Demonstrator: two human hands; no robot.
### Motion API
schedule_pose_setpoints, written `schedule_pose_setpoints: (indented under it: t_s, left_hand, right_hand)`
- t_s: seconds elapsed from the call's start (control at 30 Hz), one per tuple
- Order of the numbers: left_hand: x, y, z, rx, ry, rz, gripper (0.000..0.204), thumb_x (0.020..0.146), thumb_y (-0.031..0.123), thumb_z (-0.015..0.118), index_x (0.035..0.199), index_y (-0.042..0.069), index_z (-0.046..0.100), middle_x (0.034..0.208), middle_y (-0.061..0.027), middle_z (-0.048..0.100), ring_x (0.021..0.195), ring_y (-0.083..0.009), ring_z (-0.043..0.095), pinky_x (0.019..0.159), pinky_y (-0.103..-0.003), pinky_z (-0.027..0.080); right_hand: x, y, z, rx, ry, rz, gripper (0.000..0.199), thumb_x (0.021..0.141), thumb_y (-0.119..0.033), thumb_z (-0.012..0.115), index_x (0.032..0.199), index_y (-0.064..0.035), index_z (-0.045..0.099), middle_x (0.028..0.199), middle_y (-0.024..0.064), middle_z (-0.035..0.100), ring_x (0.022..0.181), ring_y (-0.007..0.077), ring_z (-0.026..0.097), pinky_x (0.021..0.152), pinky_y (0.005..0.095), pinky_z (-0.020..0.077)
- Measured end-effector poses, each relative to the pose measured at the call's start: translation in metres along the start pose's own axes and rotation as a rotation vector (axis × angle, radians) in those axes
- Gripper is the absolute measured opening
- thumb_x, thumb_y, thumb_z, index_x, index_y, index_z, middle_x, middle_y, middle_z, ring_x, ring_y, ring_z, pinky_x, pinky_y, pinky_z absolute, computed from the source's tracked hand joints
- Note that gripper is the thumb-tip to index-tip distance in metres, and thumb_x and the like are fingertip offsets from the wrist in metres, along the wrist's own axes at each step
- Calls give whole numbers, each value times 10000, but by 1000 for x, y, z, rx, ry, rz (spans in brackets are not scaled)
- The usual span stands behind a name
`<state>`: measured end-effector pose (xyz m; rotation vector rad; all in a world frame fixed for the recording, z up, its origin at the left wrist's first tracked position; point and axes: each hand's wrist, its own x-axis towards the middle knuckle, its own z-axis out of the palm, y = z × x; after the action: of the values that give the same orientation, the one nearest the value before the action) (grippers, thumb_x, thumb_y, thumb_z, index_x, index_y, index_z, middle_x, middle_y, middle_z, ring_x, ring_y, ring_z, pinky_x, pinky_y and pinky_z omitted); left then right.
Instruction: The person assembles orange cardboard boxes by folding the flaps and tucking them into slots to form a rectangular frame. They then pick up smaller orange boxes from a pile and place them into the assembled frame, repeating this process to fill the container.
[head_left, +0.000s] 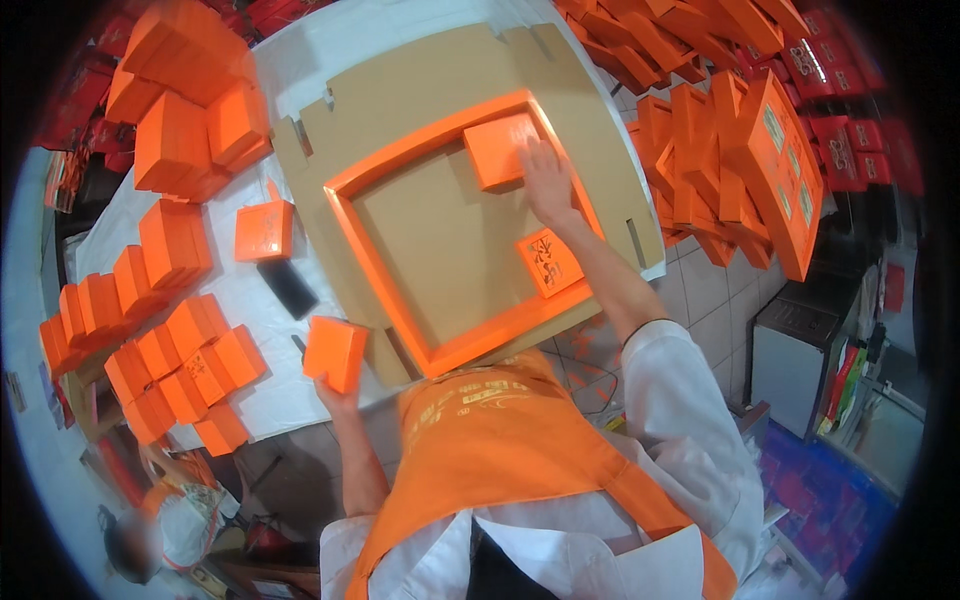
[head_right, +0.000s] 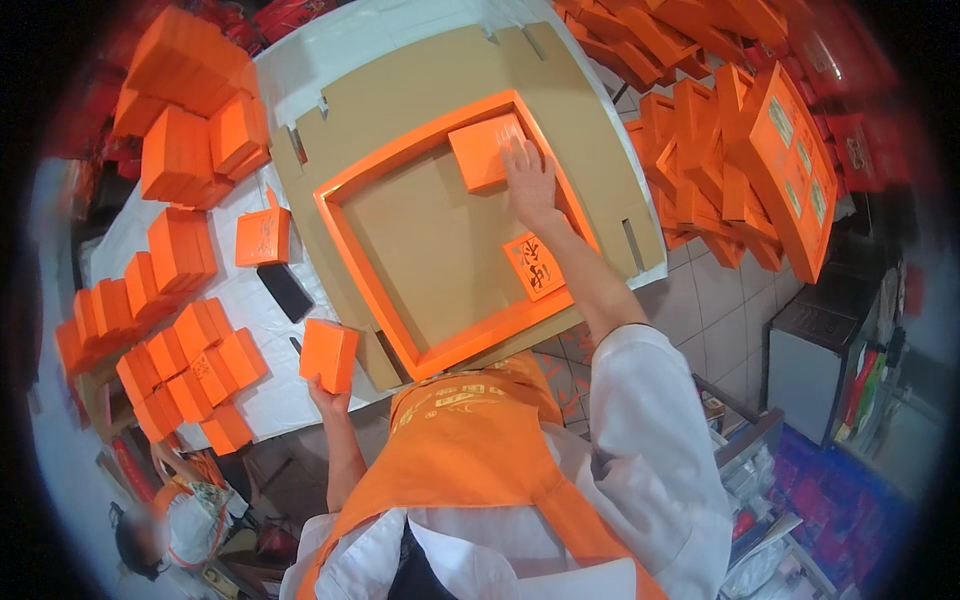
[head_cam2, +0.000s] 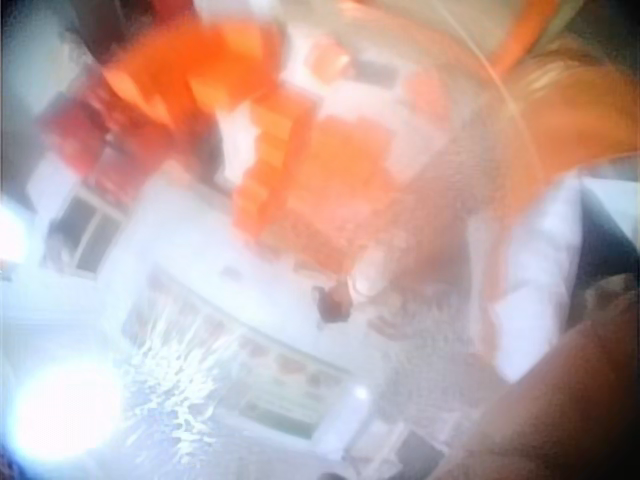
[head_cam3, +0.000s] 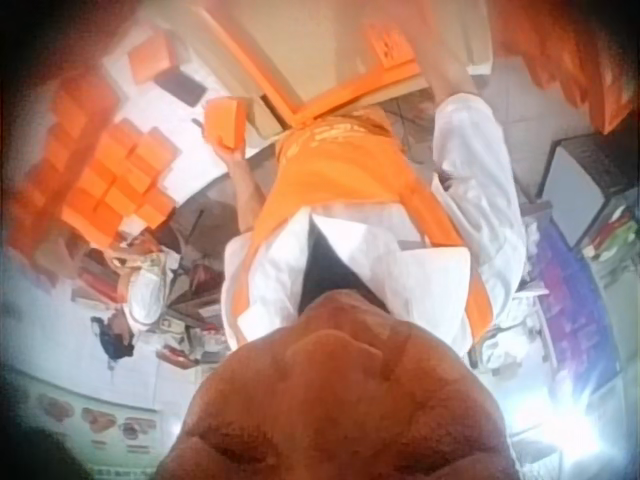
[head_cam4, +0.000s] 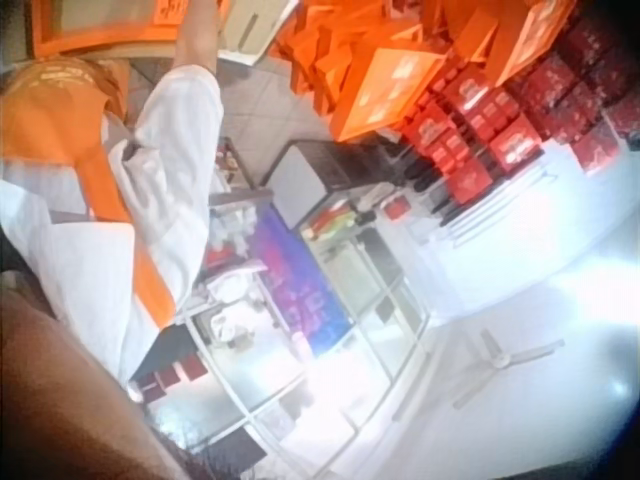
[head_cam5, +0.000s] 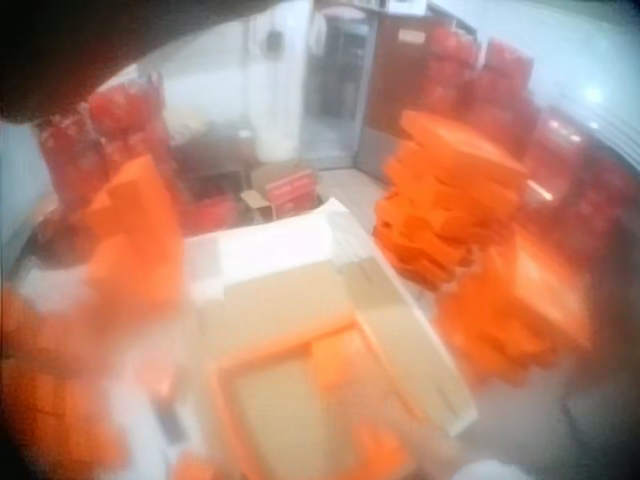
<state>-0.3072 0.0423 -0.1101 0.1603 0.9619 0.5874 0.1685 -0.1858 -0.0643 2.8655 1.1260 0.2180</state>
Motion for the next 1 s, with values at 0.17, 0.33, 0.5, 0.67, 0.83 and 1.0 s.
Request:
schedule_pose_setpoints:
  t_s: [0.17,0.33,0.5,0.67,0.83,1.0]
  left_hand:
    - [16,-2,-5,64,133,21,423,729,236,498,1128,100,512,1086,-59,583,939,-254,588,758,-396,502]
    - [16,-5,-3,6,102,-15,411,743,255,490,1125,104,511,1075,-49,584,924,-244,588,734,-390,502]
    - [19,-8,0,11,115,-19,387,788,268,471,1137,104,509,1094,-58,582,941,-242,589,736,-387,510]
    - [14,-11,7,-7,87,6,388,804,269,477,1148,91,501,1105,-66,580,950,-248,590,749,-398,513]
    - [11,-15,12,29,107,59,396,785,246,504,1147,85,496,1097,-75,581,952,-254,588,769,-402,508]
    - [-8,-1,32,37,205,228,421,767,207,525,1163,72,474,1114,-89,562,1001,-254,559,828,-395,476]
  right_hand:
    - [-39,39,-1,422,-567,-330,551,769,-257,611,1256,-120,394,1273,88,425,1213,241,366,969,501,274]
    - [-45,51,-18,199,-1015,-459,696,685,-447,681,1251,-145,410,1250,74,462,1152,262,434,899,481,354]
    - [-26,37,8,90,-1254,-590,836,615,-593,674,1232,-81,436,1053,121,570,923,285,564,727,398,455]
    - [-22,16,-22,310,-1805,-379,719,663,-588,631,1136,-66,489,939,79,580,803,221,550,679,369,426]
    - [-76,9,-15,488,-1395,-392,540,738,-512,590,1058,-81,531,921,73,561,859,232,535,704,387,432]
    - [-120,-2,-3,444,-951,-482,456,824,-451,505,1118,-103,518,1049,109,544,985,270,512,833,423,412]
